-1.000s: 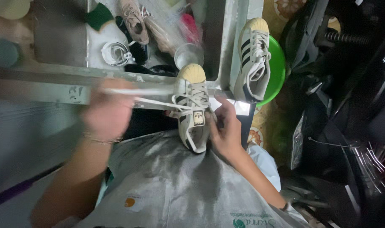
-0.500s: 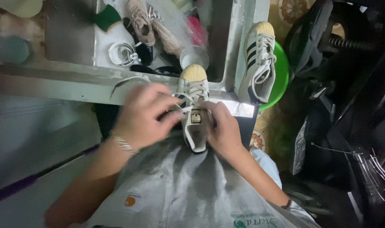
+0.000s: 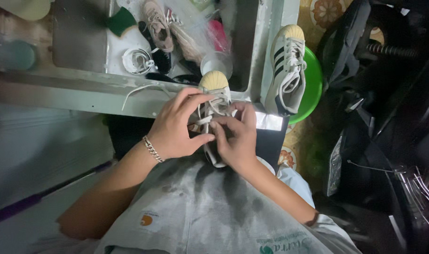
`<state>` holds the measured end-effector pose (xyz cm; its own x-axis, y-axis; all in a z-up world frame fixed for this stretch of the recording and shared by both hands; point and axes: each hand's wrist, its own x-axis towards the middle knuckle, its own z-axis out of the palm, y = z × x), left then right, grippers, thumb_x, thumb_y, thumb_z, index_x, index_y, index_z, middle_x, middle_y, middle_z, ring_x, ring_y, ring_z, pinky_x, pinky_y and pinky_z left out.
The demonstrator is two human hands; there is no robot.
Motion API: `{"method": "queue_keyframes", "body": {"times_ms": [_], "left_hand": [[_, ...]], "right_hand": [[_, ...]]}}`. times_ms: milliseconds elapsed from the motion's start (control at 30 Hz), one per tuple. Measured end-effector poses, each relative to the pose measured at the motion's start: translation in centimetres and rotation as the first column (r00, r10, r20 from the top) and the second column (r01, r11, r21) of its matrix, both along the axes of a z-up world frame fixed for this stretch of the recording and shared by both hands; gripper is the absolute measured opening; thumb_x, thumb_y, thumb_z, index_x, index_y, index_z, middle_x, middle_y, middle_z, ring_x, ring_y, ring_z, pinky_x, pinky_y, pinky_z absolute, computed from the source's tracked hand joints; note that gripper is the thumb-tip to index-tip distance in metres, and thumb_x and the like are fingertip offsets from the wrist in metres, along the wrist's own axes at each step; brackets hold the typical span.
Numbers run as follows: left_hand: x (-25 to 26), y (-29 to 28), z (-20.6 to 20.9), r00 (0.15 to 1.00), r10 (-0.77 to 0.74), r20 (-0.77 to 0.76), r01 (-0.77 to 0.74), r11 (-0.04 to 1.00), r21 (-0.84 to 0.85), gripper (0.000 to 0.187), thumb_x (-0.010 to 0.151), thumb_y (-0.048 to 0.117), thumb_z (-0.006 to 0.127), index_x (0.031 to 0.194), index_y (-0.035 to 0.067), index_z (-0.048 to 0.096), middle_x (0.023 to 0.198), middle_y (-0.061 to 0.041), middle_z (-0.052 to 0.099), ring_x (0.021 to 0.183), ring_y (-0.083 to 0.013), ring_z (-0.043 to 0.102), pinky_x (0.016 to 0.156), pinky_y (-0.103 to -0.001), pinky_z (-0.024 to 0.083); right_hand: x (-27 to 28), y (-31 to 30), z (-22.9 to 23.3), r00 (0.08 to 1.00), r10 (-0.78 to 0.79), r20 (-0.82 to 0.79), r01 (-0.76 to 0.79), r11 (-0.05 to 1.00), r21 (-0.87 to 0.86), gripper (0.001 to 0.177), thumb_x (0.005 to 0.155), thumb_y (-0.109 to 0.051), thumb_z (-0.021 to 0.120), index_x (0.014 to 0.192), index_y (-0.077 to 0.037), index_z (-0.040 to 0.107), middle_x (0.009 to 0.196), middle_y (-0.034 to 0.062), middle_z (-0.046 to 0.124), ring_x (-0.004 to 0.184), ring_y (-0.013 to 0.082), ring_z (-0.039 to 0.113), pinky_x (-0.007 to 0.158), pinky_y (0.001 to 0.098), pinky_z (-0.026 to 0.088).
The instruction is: The person removes the laces from a white sneaker, rinses the laces under running water, and scrubs the shoe with a brush. They repeat the process for the second shoe, rinsing both the shoes and laces in a sink.
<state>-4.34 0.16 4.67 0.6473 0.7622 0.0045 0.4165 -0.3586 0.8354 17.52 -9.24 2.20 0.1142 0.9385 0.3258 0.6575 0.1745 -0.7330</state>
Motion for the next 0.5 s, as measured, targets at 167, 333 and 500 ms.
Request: {"method": "queue_keyframes", "body": {"times_ms": [167, 333, 500], "left_hand": [[-0.2, -0.2, -0.1, 0.998, 0.052, 0.019, -0.049, 0.992, -0.117, 0.088, 0.090, 0.034, 0.106, 0.169, 0.019, 0.068, 0.166, -0.019, 0.056, 0.143, -0.0573, 0.074, 0.115, -0.073, 0.062], [-0.4, -0.6, -0.6, 0.997, 0.071, 0.043, -0.063, 0.983, -0.173, 0.075, 0.093, 0.030, 0.101, 0.161, 0.018, 0.070, 0.156, -0.015, 0.058, 0.136, -0.0584, 0.077, 0.104, -0.072, 0.067], [-0.8, -0.2, -1.4, 0.995, 0.057, 0.082, -0.046, 0.991, -0.124, 0.065, 0.093, 0.048, 0.108, 0.141, 0.019, 0.074, 0.138, -0.011, 0.064, 0.120, -0.0525, 0.081, 0.099, -0.068, 0.068]], "right_hand": [[0.2, -0.3, 0.6, 0.978, 0.109, -0.178, -0.122, 0.990, -0.065, 0.005, 0.121, -0.012, 0.073, 0.117, -0.012, 0.074, 0.150, 0.0220, 0.053, 0.117, 0.0472, 0.059, 0.107, 0.0537, 0.048], [1.8, -0.6, 1.6, 0.848, 0.236, -0.474, -0.336, 0.932, -0.136, 0.010, 0.129, -0.015, 0.062, 0.121, -0.015, 0.069, 0.183, 0.0179, 0.035, 0.118, 0.0278, 0.057, 0.118, 0.0468, 0.047], [2.6, -0.6, 1.5, 0.859, 0.245, -0.449, -0.338, 0.931, -0.138, 0.011, 0.130, -0.018, 0.062, 0.128, -0.010, 0.070, 0.184, 0.0209, 0.039, 0.123, 0.0325, 0.059, 0.119, 0.0510, 0.047]]}}
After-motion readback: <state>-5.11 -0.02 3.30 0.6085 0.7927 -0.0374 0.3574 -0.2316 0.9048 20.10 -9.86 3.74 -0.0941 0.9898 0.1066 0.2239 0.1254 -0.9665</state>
